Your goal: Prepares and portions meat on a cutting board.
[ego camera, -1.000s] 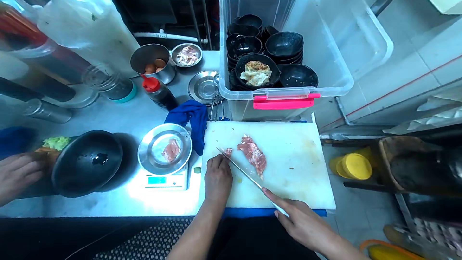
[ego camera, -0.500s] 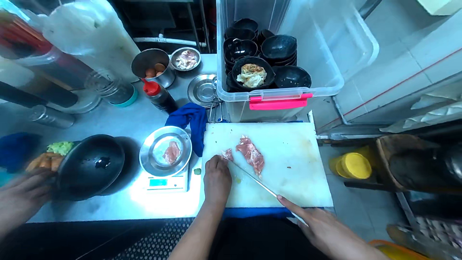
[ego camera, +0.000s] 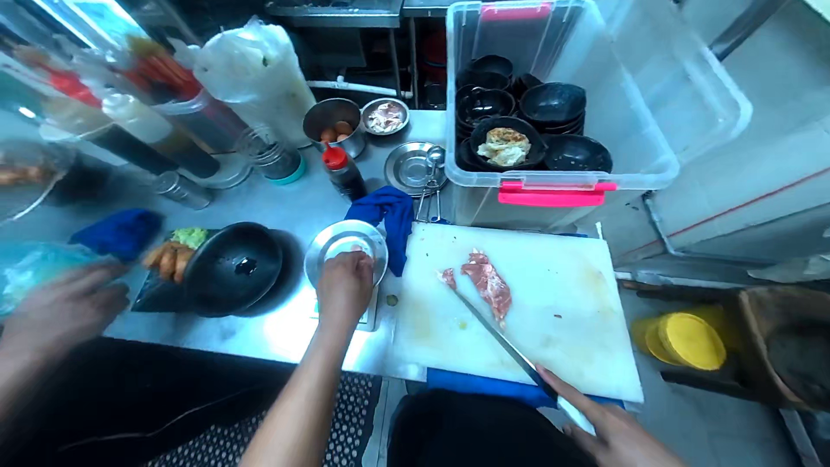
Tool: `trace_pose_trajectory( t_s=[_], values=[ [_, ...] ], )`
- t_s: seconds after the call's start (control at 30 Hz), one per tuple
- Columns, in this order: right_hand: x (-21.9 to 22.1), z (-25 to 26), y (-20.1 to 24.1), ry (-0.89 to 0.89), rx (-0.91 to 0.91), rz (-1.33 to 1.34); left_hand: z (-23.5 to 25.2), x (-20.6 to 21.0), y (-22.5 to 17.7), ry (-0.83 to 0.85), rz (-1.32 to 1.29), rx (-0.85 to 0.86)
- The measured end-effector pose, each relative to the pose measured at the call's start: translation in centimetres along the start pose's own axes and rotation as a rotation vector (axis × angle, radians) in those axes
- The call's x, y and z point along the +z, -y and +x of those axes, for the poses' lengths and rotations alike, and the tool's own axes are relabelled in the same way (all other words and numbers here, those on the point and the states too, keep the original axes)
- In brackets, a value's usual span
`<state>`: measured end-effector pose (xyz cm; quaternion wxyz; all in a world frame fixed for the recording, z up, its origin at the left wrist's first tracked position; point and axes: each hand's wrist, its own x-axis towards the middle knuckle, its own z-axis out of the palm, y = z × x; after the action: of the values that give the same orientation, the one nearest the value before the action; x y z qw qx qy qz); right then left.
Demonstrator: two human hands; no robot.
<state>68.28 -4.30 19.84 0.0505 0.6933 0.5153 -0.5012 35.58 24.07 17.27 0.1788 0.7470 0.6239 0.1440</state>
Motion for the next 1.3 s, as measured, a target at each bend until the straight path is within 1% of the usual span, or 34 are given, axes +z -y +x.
trace_pose_trajectory(
  t_s=[0.03,0.07,0.1,0.17,0.2,0.23,0.33,0.37,0.6,0.83,0.97,1.07,1.2,1.3],
  values=[
    [0.0,0.0,-0.1,-0.006,-0.012,-0.001,0.7,-0.6,1.0,0.014,0.030,-0.044],
    [-0.1,0.1,0.0,-0.012,-0.020,-0.008,1.1,-1.7,1.6,-0.007,0.041,-0.093],
    [-0.2,0.1,0.0,-0.018,-0.020,-0.007,1.5,-3.0,2.1,-0.077,0.046,-0.127],
    [0.0,-0.2,-0.2,-0.021,-0.016,0.005,1.6,-4.8,3.5,-0.265,0.039,-0.132],
    [0.1,-0.3,-0.4,-0.023,-0.022,0.009,1.5,-5.2,4.2,-0.307,0.025,-0.129],
    [0.2,-0.4,-0.5,-0.033,-0.038,0.012,1.5,-5.4,4.7,-0.302,0.006,-0.130],
    [0.3,-0.6,-0.5,-0.065,-0.094,0.029,1.5,-5.1,5.5,-0.204,-0.052,-0.092],
    [0.3,-0.8,-0.3,-0.066,-0.096,0.035,1.4,-4.9,5.5,-0.195,-0.068,-0.074],
    [1.2,-1.0,1.0,-0.067,-0.110,0.026,1.4,-3.8,6.2,-0.210,-0.130,-0.041],
    [2.1,-1.0,1.8,-0.152,-0.128,0.065,2.8,-3.9,6.1,-0.166,-0.144,-0.013],
    [2.4,-1.0,2.6,-0.167,-0.138,0.068,3.2,-3.6,5.8,-0.120,-0.128,0.012],
    [2.4,-1.2,3.3,-0.171,-0.106,0.077,3.3,-2.7,5.1,-0.022,-0.079,0.008],
    [2.5,-1.3,3.1,-0.198,-0.094,0.092,3.4,0.3,4.0,0.202,0.105,0.025],
    [2.5,-1.3,2.7,-0.199,-0.070,0.103,4.0,1.1,3.1,0.245,0.150,-0.015]
  ],
)
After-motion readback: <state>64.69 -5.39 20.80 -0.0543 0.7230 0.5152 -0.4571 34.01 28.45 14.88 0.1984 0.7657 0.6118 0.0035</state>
